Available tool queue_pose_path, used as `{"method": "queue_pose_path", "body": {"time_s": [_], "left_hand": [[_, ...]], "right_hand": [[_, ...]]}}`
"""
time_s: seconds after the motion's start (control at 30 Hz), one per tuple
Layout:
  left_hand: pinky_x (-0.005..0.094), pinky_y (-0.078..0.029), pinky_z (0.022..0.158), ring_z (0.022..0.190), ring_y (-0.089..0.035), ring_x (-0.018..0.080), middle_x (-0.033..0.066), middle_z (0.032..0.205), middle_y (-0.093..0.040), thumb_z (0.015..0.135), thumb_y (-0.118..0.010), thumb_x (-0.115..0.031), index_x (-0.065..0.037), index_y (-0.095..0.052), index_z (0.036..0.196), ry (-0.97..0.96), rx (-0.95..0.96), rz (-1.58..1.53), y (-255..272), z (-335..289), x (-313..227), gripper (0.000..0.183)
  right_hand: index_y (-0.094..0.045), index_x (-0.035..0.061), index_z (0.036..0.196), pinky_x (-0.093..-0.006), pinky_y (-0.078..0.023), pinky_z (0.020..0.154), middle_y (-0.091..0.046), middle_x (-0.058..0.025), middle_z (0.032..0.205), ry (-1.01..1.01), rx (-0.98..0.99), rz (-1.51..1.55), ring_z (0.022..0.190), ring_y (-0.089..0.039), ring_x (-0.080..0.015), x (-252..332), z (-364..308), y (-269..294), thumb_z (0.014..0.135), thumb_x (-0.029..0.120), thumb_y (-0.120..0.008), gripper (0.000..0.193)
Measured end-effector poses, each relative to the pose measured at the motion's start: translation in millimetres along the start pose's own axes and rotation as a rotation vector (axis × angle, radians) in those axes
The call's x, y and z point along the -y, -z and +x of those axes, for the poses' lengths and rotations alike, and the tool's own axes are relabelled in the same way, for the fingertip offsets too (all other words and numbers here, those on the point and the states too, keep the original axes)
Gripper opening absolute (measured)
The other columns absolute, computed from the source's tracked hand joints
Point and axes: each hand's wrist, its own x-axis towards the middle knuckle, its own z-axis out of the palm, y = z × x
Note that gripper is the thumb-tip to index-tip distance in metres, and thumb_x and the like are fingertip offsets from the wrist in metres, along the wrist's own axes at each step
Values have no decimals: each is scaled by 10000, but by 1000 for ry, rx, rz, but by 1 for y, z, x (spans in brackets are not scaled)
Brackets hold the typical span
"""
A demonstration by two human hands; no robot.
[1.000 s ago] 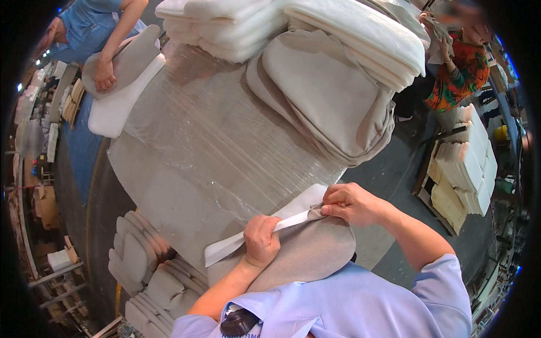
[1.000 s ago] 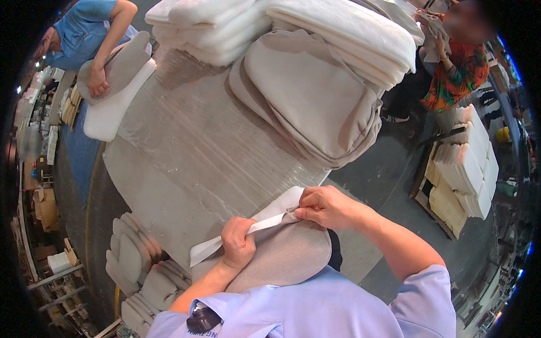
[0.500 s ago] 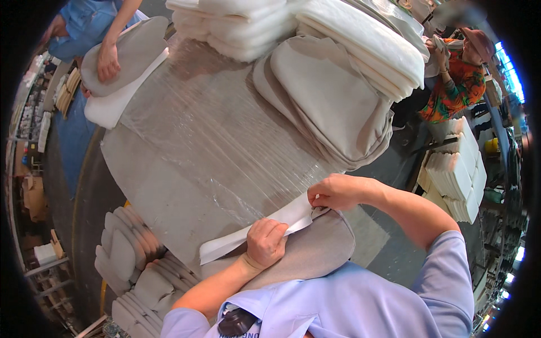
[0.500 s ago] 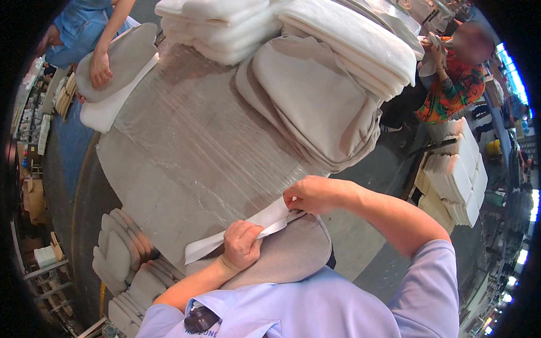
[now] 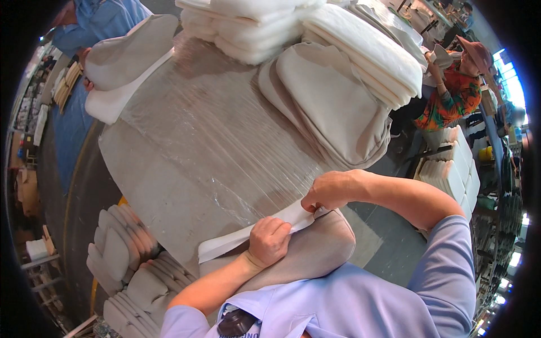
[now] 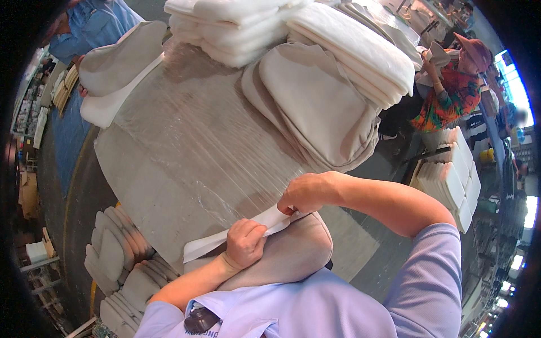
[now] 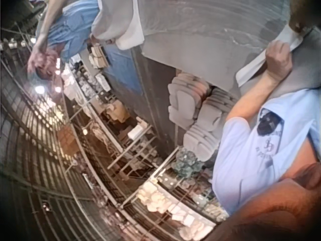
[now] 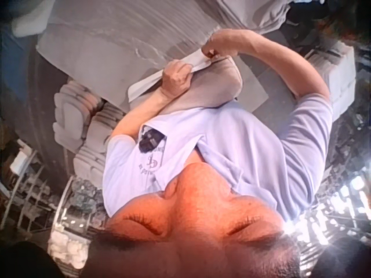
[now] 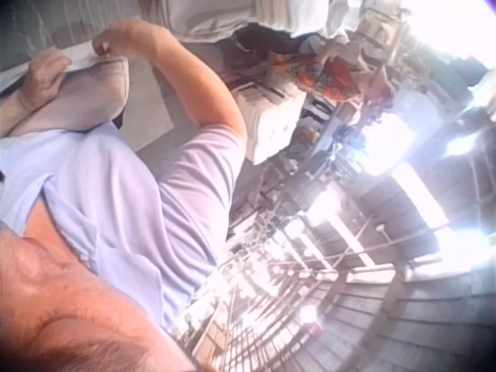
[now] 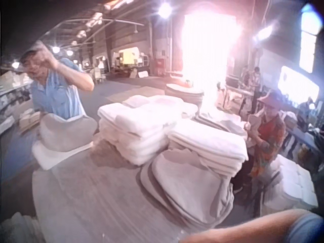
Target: The person inserts white foam inserts into beige fabric cushion covers, folds and tucks the edges, and stacks the finished cushions on a table. The person handles foam inserts and fabric covers by hand, repeatedly repeating the process.
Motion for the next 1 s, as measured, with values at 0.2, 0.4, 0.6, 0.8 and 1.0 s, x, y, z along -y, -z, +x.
{"method": "queue_pose_path", "body": {"time_s": [0.2,0.4,0.6,0.8,1.0], "left_hand": [[415,-481,681,768,-596,275,65,810,-558,793,-764,-78,-79,-646,854,18,25,39,-2,4,1,133],[412,-480,687,769,-596,268,61,821,-563,792,-772,-86,-88,-647,849,0,16,32,-2,3,3,138],[407,-483,692,772,-603,266,58,839,-585,777,-781,-76,-91,-652,851,-3,18,24,0,3,1,150],[427,-484,681,763,-602,286,73,826,-573,779,-774,-64,-85,-646,839,-11,35,22,-4,2,3,143],[457,-473,680,773,-600,316,81,820,-588,786,-783,-76,-90,-665,831,25,52,33,-3,5,1,127]], "right_hand": [[-672,102,1069,-493,-564,799,-745,-99,948,98,-228,-438,967,-750,-327,6,-4,-16,1003,169,-656,95],[-618,91,1185,-507,-550,794,-733,-102,932,-98,-236,89,958,-756,-346,-8,-15,-22,983,71,-637,204],[-684,124,1164,-482,-540,826,-715,-97,1052,73,-236,185,1015,-718,-325,-14,-6,-8,950,-1,-631,253],[-719,132,1089,-472,-547,856,-713,-87,1084,118,-95,11,1050,-710,-314,-13,1,-5,955,90,-672,149],[-707,85,1083,-469,-592,831,-748,-136,1069,108,-247,-410,1062,-750,-326,-7,8,-23,1008,265,-633,209]]}}
